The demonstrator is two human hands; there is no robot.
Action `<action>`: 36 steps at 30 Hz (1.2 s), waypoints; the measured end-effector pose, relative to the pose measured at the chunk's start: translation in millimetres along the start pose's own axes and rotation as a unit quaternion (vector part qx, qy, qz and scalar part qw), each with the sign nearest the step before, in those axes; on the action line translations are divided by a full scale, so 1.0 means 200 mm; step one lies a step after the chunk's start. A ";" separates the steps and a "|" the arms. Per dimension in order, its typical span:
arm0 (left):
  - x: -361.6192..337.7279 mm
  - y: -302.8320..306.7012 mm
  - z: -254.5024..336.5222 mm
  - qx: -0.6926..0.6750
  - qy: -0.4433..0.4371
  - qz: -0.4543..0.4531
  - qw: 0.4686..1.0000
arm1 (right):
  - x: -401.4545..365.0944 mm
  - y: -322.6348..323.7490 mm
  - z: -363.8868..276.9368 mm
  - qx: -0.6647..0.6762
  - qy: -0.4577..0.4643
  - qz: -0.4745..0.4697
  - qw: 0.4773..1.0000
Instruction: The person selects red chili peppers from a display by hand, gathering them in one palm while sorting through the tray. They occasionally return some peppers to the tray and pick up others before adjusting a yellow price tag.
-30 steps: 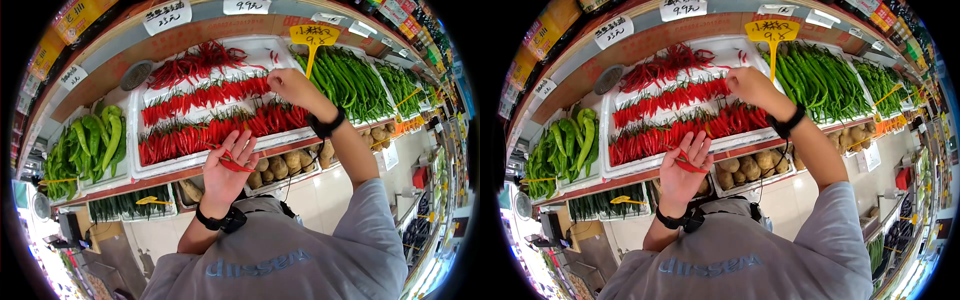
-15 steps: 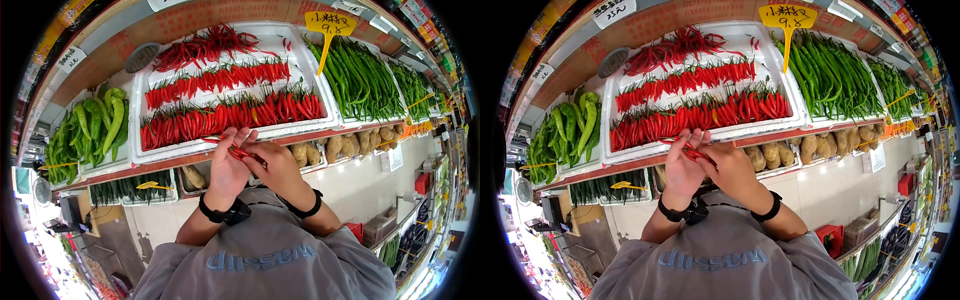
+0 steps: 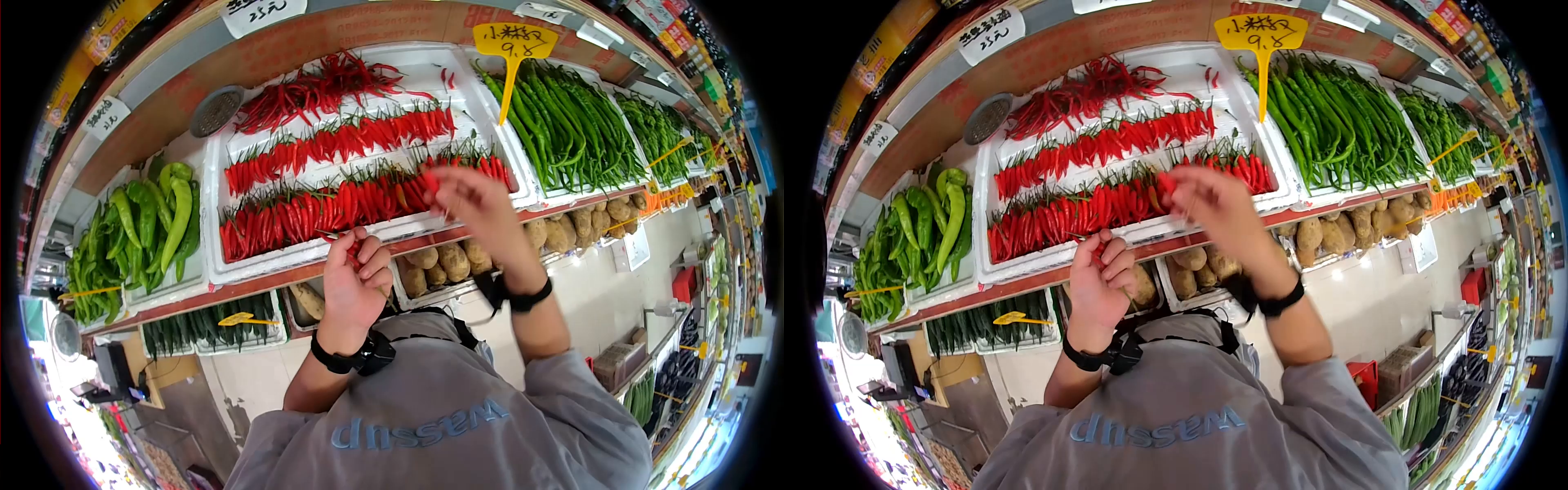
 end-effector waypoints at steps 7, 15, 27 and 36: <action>-0.04 -0.02 -0.01 0.018 0.041 -0.038 0.998 | 0.61 0.52 0.07 -0.374 0.011 0.093 0.922; -0.06 -0.03 0.03 0.044 0.057 -0.047 0.996 | 0.85 0.55 0.34 -0.411 -0.088 0.040 0.907; -0.01 -0.05 0.02 0.048 -0.028 -0.025 0.998 | 0.23 0.12 -0.17 -0.314 0.093 0.022 0.944; 0.06 0.00 0.07 0.082 -0.144 -0.006 0.986 | -0.18 -0.41 0.00 -0.325 0.120 -0.082 0.935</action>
Point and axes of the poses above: each hand's wrist, its own x-axis towards the middle knuckle, its own y-axis out of the back of the hand, z = x × y, the point moved 8 cm from there along x, towards the middle knuckle, and after that the axes turned 2 degrees about -z, right-handed, at the moved point
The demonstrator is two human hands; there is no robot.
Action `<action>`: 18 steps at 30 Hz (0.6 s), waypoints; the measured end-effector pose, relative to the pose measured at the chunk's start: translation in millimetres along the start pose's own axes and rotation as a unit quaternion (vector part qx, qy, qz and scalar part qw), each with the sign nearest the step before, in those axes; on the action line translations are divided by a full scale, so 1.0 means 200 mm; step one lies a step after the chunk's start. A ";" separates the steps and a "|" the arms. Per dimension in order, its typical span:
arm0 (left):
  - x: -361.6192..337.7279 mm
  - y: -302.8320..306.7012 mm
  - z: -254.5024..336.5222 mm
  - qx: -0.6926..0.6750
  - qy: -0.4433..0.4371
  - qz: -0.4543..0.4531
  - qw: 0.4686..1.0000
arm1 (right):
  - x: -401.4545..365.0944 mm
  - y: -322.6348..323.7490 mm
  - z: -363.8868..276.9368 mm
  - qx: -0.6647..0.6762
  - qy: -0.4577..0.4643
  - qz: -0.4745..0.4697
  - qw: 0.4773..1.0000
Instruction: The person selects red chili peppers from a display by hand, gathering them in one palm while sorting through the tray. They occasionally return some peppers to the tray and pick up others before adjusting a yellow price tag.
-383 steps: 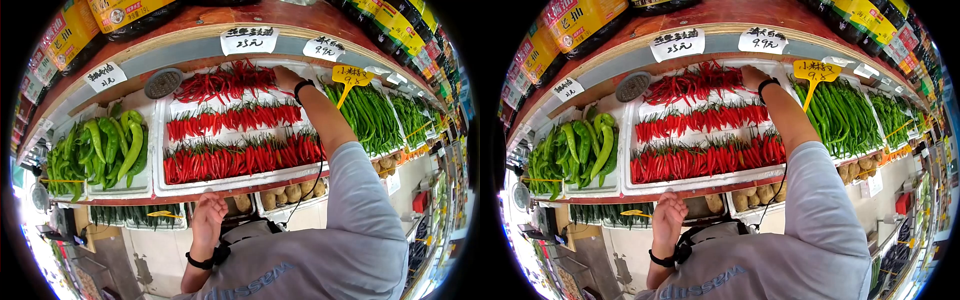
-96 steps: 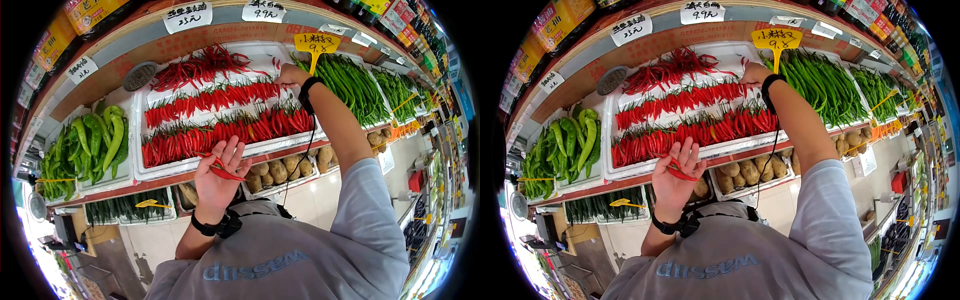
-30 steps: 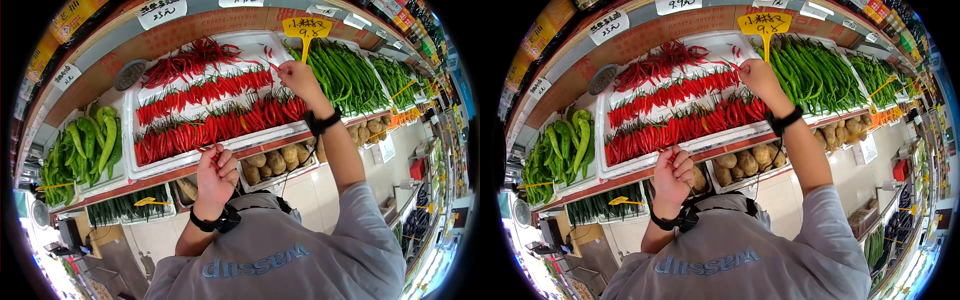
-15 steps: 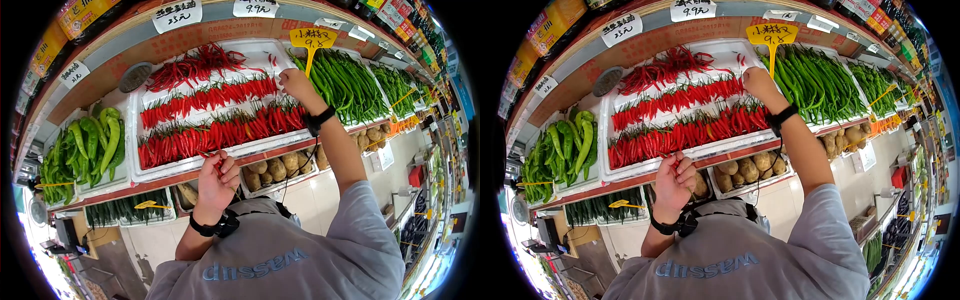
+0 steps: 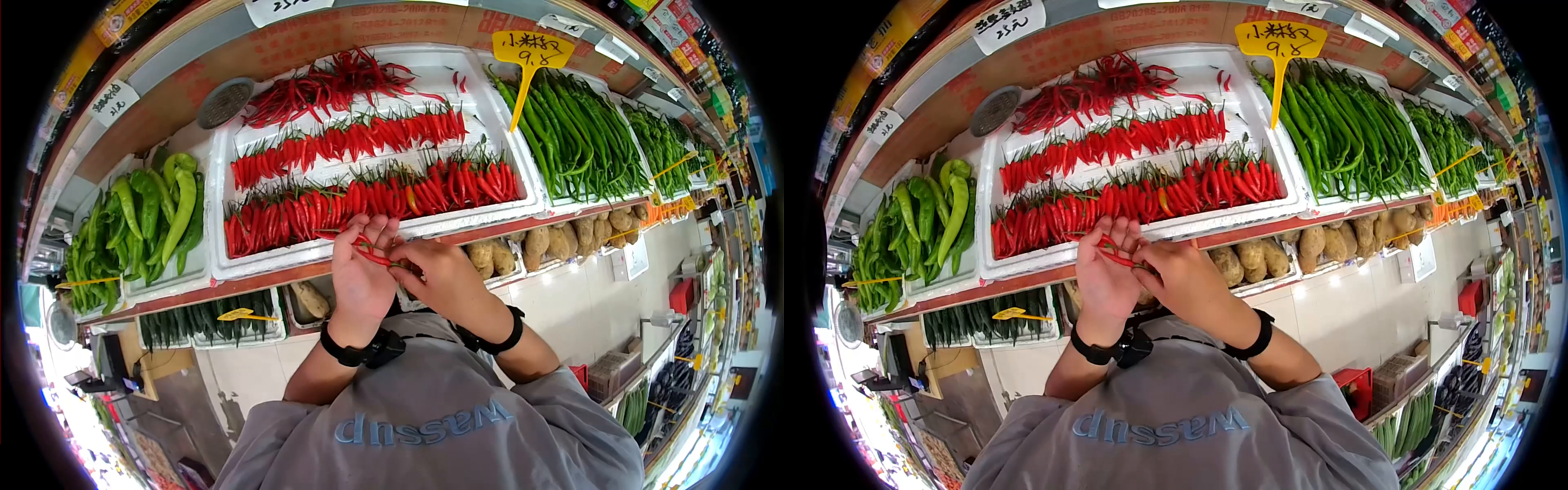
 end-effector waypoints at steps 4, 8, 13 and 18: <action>0.00 0.03 0.03 -0.021 -0.009 0.026 0.999 | -0.03 0.10 0.02 0.054 0.022 0.024 0.998; 0.00 0.02 0.07 -0.052 0.012 -0.017 0.998 | 0.07 0.45 0.21 0.187 -0.047 0.098 0.976; -0.05 -0.03 0.04 -0.065 0.054 -0.024 0.996 | 0.45 0.84 0.45 -0.057 -0.044 0.123 0.990; -0.08 -0.05 0.03 -0.053 0.074 -0.031 0.995 | 0.75 0.76 0.71 -0.349 -0.028 0.006 0.937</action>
Point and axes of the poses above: each hand's wrist, its own x-axis towards the middle knuckle, its own y-axis out of the back of the hand, z = x × y, the point moved 8 cm from there along x, towards the middle knuckle, and after that the axes turned 2 degrees about -z, right-handed, at the moved point
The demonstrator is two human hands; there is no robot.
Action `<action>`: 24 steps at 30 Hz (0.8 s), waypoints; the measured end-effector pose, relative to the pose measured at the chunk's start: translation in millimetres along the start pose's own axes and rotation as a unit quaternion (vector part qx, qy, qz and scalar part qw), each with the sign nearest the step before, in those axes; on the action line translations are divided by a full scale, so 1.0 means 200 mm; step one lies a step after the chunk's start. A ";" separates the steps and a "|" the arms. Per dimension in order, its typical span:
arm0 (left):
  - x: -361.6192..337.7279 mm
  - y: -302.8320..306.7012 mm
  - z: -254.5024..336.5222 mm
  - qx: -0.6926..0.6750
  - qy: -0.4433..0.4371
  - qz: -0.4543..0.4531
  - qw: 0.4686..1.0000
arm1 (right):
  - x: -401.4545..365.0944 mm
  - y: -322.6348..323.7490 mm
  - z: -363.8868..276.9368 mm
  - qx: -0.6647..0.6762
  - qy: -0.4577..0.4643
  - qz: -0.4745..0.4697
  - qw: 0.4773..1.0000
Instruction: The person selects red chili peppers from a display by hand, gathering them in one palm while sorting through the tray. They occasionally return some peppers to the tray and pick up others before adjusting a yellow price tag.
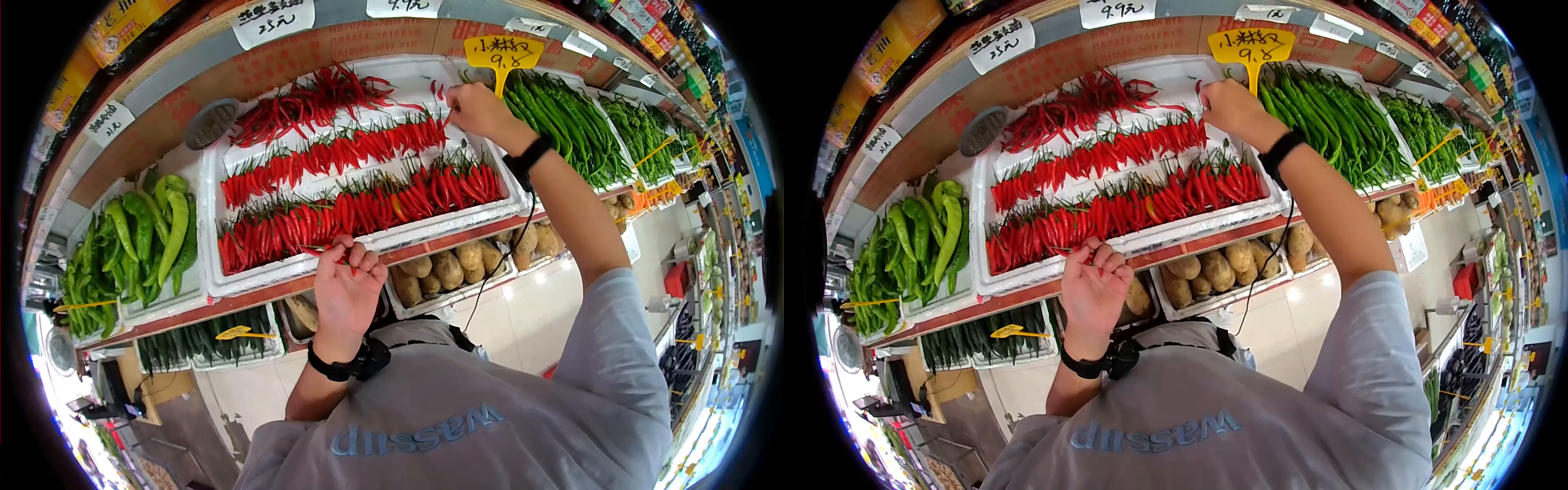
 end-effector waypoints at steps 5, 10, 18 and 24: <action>-0.03 -0.02 0.04 0.031 -0.009 -0.015 0.999 | 0.15 -0.16 0.11 -0.002 -0.019 -0.067 0.998; -0.05 -0.01 0.06 0.036 -0.014 0.002 0.999 | 0.22 -0.34 0.14 -0.023 -0.027 -0.187 0.982; -0.05 0.03 0.06 0.033 -0.006 0.002 0.999 | 0.22 -0.38 0.20 0.046 -0.034 -0.153 0.987; -0.02 0.01 0.01 0.039 0.009 0.009 0.999 | 0.17 -0.43 0.27 0.115 -0.094 -0.260 0.954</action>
Point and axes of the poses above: each hand's wrist, its own x-axis towards the middle knuckle, its own y-axis out of the back of the hand, z = x × y, the point moved 8 cm from there along x, towards the middle knuckle, and after that the axes turned 2 degrees about -z, right-handed, at the moved point
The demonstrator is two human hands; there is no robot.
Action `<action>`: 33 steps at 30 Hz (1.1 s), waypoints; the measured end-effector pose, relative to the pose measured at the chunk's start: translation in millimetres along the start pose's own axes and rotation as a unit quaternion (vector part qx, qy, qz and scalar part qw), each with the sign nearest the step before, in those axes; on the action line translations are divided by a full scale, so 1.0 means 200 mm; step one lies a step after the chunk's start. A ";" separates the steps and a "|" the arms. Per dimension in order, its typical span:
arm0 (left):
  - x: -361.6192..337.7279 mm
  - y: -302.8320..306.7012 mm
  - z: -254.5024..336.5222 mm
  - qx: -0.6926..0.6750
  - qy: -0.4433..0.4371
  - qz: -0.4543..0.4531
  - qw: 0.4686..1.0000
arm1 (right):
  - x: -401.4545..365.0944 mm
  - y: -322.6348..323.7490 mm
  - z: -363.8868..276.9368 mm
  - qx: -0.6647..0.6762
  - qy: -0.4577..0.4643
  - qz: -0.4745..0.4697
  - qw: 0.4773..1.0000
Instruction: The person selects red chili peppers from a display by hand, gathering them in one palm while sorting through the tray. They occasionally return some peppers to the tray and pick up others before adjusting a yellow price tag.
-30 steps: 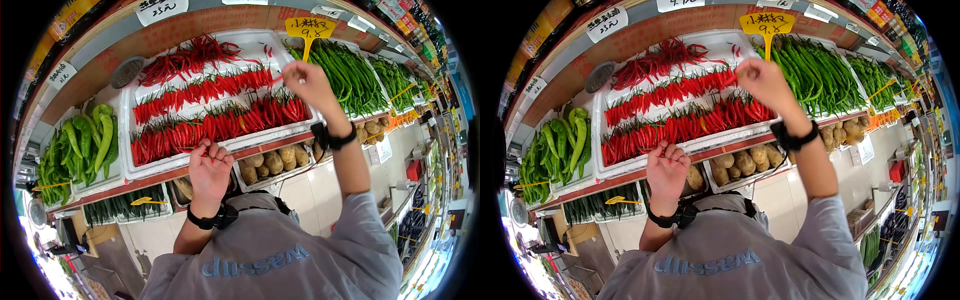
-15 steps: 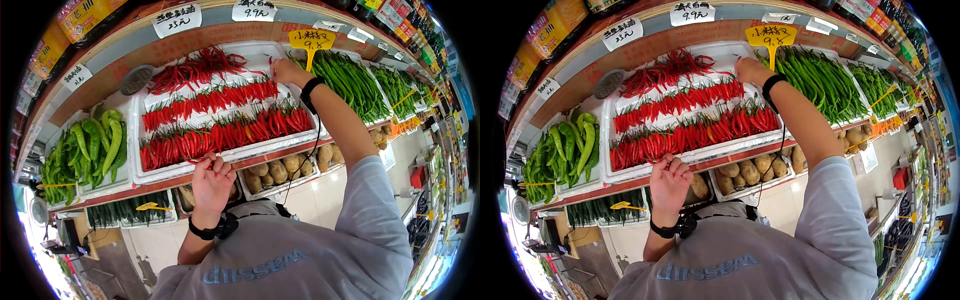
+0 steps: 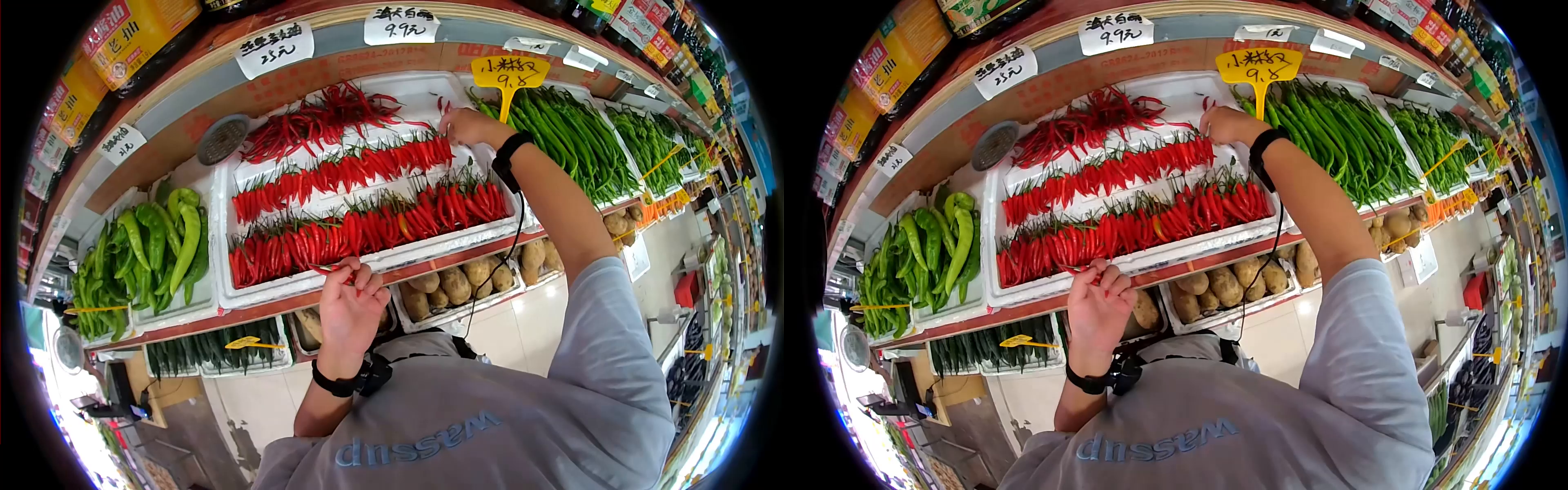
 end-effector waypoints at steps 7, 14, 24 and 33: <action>0.03 -0.02 -0.03 -0.001 0.004 -0.004 1.000 | -0.50 0.15 -0.60 0.018 0.173 0.213 0.962; 0.08 -0.04 -0.20 0.245 0.071 -0.083 0.963 | -0.92 -0.19 -1.10 0.130 0.253 0.005 0.959; 0.09 -0.06 -0.14 0.149 0.042 -0.081 0.985 | -0.77 -0.32 -0.90 0.367 0.247 -0.098 0.892; 0.09 0.00 -0.07 0.157 0.016 -0.034 0.987 | -0.63 0.15 -0.63 0.323 0.168 0.081 0.928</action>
Point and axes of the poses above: each hand's wrist, its own x-axis towards the middle knuckle, its own y-axis out of the back of the hand, z = x × y, the point moved 8 cm from there along x, towards the middle knuckle, and after that the axes turned 2 degrees about -z, right-handed, at the moved point
